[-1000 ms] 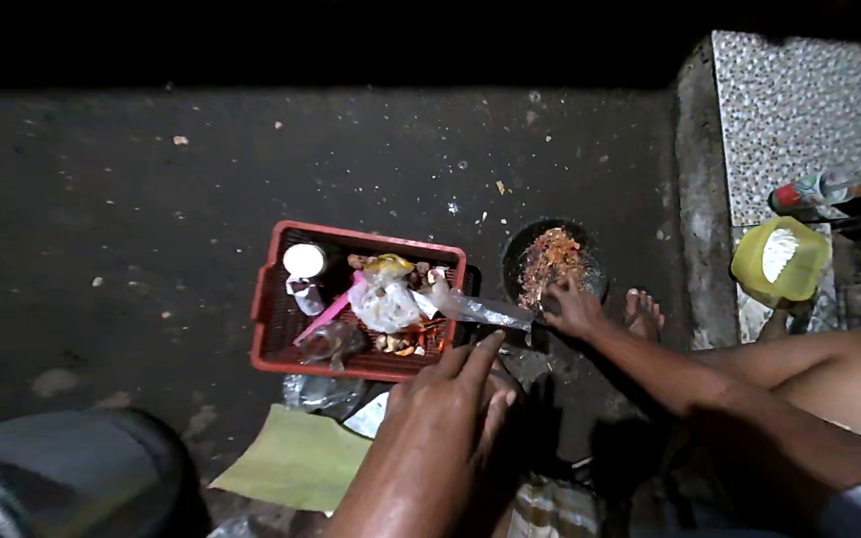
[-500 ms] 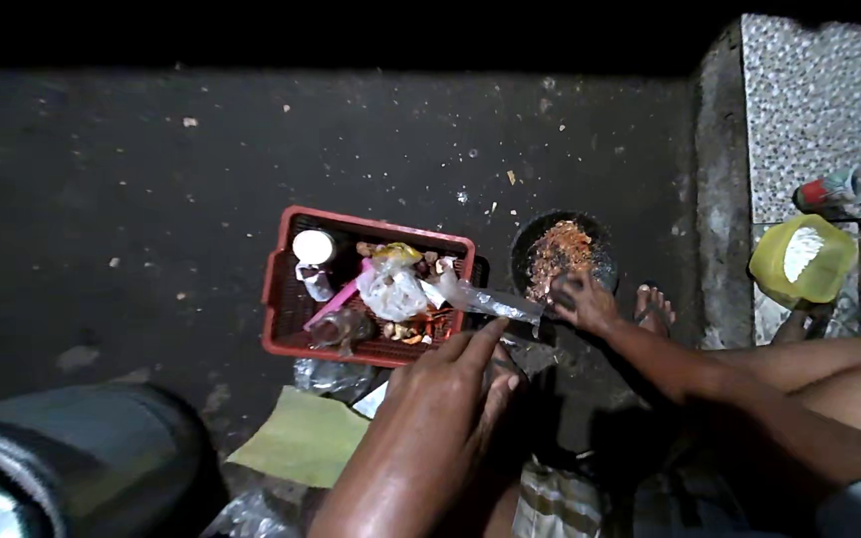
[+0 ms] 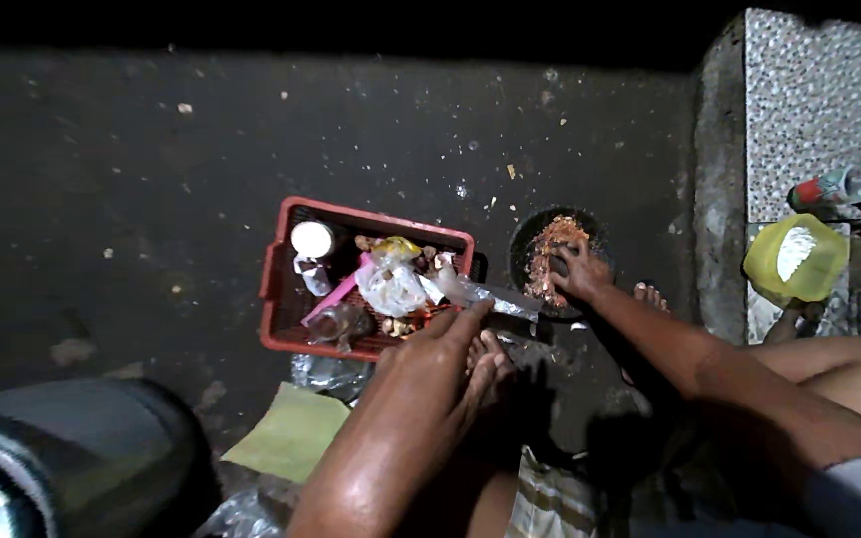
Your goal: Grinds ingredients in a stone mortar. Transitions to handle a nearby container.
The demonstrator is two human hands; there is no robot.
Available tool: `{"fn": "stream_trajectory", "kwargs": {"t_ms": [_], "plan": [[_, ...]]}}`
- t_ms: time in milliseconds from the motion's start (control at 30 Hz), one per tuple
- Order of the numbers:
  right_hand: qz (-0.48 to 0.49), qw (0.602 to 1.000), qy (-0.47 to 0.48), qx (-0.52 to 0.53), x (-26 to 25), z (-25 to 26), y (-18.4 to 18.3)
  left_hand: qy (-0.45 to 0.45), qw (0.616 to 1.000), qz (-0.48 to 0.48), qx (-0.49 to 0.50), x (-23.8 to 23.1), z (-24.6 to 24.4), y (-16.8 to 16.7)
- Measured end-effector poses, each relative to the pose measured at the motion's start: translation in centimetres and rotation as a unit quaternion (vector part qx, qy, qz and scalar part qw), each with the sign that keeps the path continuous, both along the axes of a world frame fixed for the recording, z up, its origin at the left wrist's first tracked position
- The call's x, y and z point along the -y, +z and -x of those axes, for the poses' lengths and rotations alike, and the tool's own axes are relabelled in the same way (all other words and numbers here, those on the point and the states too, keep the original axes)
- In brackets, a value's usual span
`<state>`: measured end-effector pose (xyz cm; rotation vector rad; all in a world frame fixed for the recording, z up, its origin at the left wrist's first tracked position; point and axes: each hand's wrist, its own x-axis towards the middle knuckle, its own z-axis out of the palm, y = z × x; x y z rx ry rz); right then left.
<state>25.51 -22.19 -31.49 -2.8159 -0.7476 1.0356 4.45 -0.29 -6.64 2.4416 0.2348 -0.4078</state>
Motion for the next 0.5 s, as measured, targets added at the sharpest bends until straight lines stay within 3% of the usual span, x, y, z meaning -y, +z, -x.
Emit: {"fn": "stream_trajectory", "kwargs": {"t_ms": [133, 267, 400, 500], "plan": [[-0.035, 0.988, -0.085, -0.128, -2.7, -7.1, 3.4, -0.001, 1.0, 0.017, -0.009, 0.2, -0.7, 0.6], [-0.074, 0.977, -0.185, -0.077, -1.3, -7.0, 3.2, 0.011, 1.0, 0.015, -0.006, 0.1, 0.4, 0.0], [0.011, 0.994, -0.062, -0.087, 0.4, 0.5, 1.5, 0.01, 1.0, 0.008, -0.005, 0.1, -0.1, 0.1], [0.019, 0.997, 0.021, -0.068, 0.6, 1.3, 1.3, 0.008, 1.0, -0.008, -0.002, -0.2, -0.5, -0.2]]}}
